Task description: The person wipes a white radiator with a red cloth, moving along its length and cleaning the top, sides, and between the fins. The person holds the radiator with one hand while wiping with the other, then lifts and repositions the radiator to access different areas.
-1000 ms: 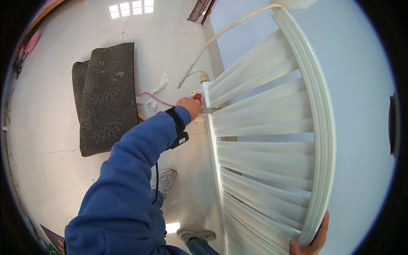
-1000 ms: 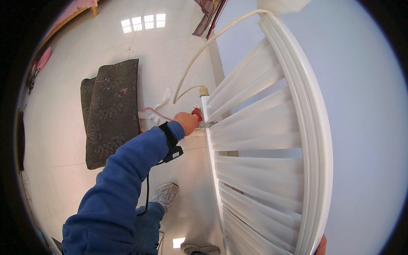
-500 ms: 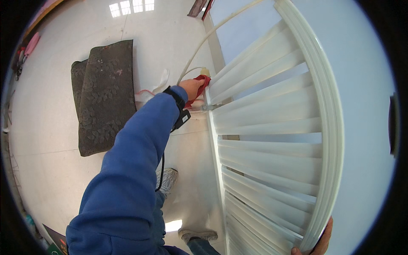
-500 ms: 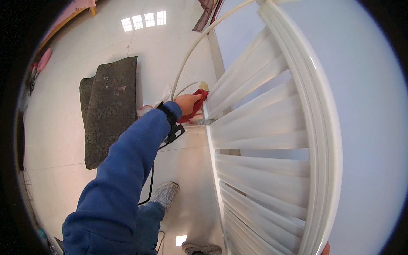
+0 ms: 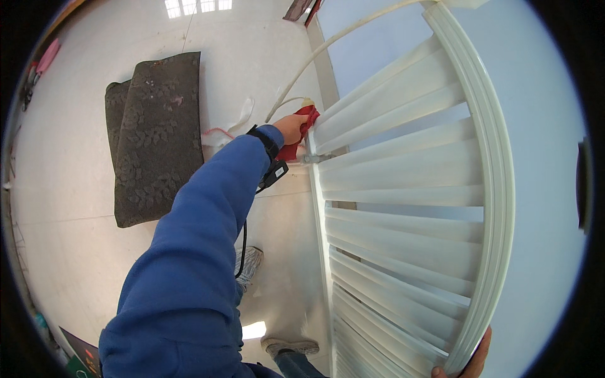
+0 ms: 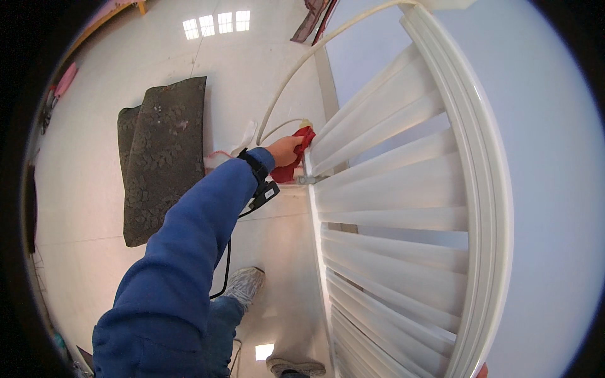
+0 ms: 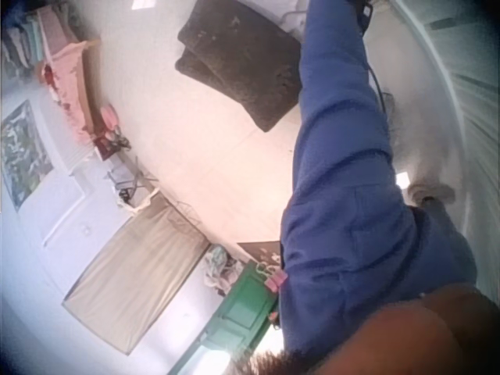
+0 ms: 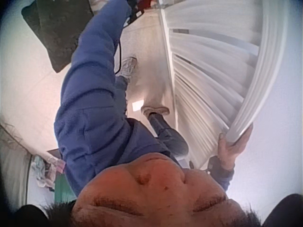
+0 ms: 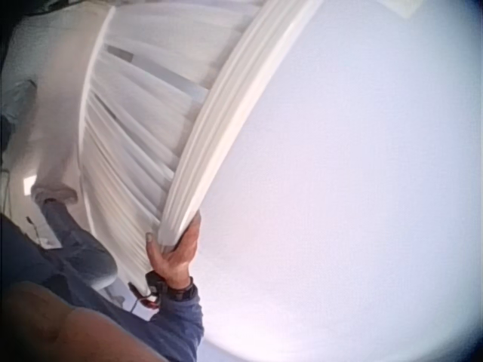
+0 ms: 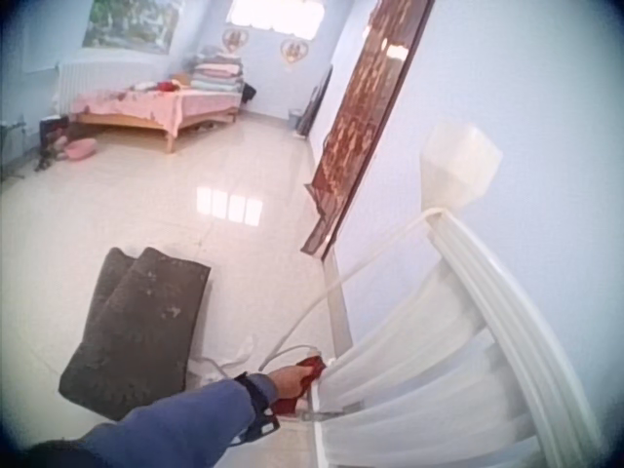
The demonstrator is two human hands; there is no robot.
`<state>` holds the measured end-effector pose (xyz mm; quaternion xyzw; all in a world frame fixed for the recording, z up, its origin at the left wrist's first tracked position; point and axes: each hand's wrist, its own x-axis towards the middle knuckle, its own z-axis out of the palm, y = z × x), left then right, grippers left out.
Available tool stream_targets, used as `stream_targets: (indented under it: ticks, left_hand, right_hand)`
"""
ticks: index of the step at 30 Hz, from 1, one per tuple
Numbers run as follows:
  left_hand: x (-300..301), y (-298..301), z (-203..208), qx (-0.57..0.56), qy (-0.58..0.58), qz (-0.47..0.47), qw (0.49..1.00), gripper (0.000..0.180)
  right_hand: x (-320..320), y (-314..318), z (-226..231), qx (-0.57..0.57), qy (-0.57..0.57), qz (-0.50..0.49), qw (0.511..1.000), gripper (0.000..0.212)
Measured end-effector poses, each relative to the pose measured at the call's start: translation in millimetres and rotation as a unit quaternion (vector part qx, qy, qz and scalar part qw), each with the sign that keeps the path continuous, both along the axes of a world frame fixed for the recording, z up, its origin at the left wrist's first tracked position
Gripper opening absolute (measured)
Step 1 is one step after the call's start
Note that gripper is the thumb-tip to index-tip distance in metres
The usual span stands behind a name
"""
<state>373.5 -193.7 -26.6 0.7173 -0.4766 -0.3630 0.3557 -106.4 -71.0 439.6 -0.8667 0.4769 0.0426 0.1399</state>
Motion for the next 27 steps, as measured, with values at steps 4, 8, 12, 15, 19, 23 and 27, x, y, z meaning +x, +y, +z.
stream_targets:
  ticks: [4,8,12,15,19,23,27]
  left_hand:
    - [-15.4,10.1,-14.7,-0.076,0.082,0.059,0.992,0.046]
    - [-33.1,25.0,-11.7,-0.07,0.034,0.081,0.994,0.042]
    - [-41.2,49.6,4.2,0.023,0.004,0.018,1.0,0.03]
    - [-44.1,62.9,15.4,0.108,-0.01,-0.053,0.993,0.03]
    - [-53.3,79.0,28.9,-0.046,-0.273,-0.104,0.955,0.026]
    - [-53.8,72.9,51.3,0.062,-0.164,-0.13,0.976,0.023]
    - [-52.8,65.3,51.7,0.037,-0.17,-0.135,0.976,0.023]
  right_hand:
    - [0.1,1.2,0.9,0.009,-0.002,-0.01,1.0,0.094]
    - [1.3,1.2,1.1,0.012,-0.007,-0.01,1.0,0.094]
    - [1.1,-0.1,0.2,0.01,-0.003,-0.016,1.0,0.094]
    - [0.4,-0.9,0.2,0.035,-0.02,-0.041,0.998,0.094]
    - [1.4,1.0,0.2,-0.007,-0.007,0.009,1.0,0.093]
    - [1.9,2.1,1.3,-0.01,0.001,0.006,1.0,0.093]
    - [0.5,2.1,0.2,-0.007,0.005,0.002,1.0,0.093]
